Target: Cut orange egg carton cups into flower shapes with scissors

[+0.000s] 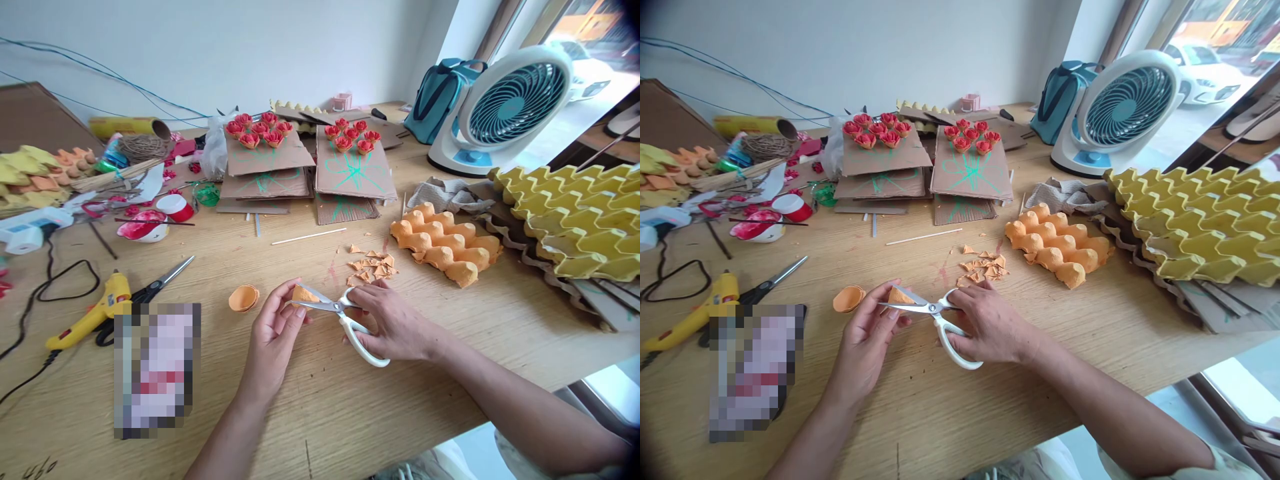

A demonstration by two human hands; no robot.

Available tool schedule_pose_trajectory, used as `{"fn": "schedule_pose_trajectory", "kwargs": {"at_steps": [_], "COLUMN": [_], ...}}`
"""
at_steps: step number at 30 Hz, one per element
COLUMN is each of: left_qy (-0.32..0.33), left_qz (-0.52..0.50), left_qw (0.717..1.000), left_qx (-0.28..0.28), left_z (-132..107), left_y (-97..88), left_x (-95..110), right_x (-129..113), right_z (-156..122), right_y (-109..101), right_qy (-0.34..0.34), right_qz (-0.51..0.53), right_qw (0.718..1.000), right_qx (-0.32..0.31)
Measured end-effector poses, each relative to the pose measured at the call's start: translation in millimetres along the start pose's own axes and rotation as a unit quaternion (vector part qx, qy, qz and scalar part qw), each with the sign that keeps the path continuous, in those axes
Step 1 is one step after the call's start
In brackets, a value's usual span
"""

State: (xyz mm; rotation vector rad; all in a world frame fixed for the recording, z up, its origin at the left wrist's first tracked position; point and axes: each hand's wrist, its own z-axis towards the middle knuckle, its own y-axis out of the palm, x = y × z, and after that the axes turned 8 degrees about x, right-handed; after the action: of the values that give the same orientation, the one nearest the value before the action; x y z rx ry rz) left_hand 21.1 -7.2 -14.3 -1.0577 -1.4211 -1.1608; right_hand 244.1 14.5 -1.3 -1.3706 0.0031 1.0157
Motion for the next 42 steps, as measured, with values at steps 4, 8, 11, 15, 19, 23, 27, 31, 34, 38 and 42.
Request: {"fn": "schedule_pose_trajectory", "kwargs": {"at_steps": [4,8,11,15,19,23,27,31,34,38,42], "left_qy": [0.034,0.052,0.048,0.031,0.042,0.079,0.102,0.1,0.096,0.091,0.093], "left_qz": [0.028,0.047,0.039,-0.002,-0.004,0.031,0.049,0.045,0.041,0.035,0.029], "left_qw": [0.999,0.998,0.998,0.999,0.999,0.996,0.993,0.994,0.994,0.995,0.995], "left_qx": [0.001,0.001,-0.006,-0.007,-0.01,-0.018,-0.026,-0.025,-0.018,-0.011,0.012], "left_z": [2,3,3,3,3,3,3,2,2,2,1], "left_y": [-2.6,-4.6,-5.3,-4.5,-3.2,-4.3,-6.2,-6.3,-6.1,-6.6,-5.0], "left_x": [-1,1,-1,-9,-11,-8,-7,-8,-10,-11,-10], "right_x": [1,0,-1,-2,-3,-3,-4,-5,-6,-5,-5], "right_z": [0,0,0,-2,-2,-2,-2,-3,-4,-6,-8], "right_y": [-1,0,1,3,4,3,3,3,4,7,11], "right_qy": [-0.006,-0.013,-0.014,-0.015,-0.017,-0.018,-0.023,-0.025,-0.024,-0.031,-0.04], "right_qz": [-0.01,-0.009,-0.013,-0.035,-0.052,-0.05,-0.041,-0.046,-0.048,-0.044,-0.041], "right_qw": [1.0,1.0,1.0,0.999,0.998,0.999,0.999,0.998,0.998,0.998,0.996], "right_qx": [0.005,0.003,-0.002,0.01,0.015,0.009,0.011,0.021,0.026,0.04,0.066]}}
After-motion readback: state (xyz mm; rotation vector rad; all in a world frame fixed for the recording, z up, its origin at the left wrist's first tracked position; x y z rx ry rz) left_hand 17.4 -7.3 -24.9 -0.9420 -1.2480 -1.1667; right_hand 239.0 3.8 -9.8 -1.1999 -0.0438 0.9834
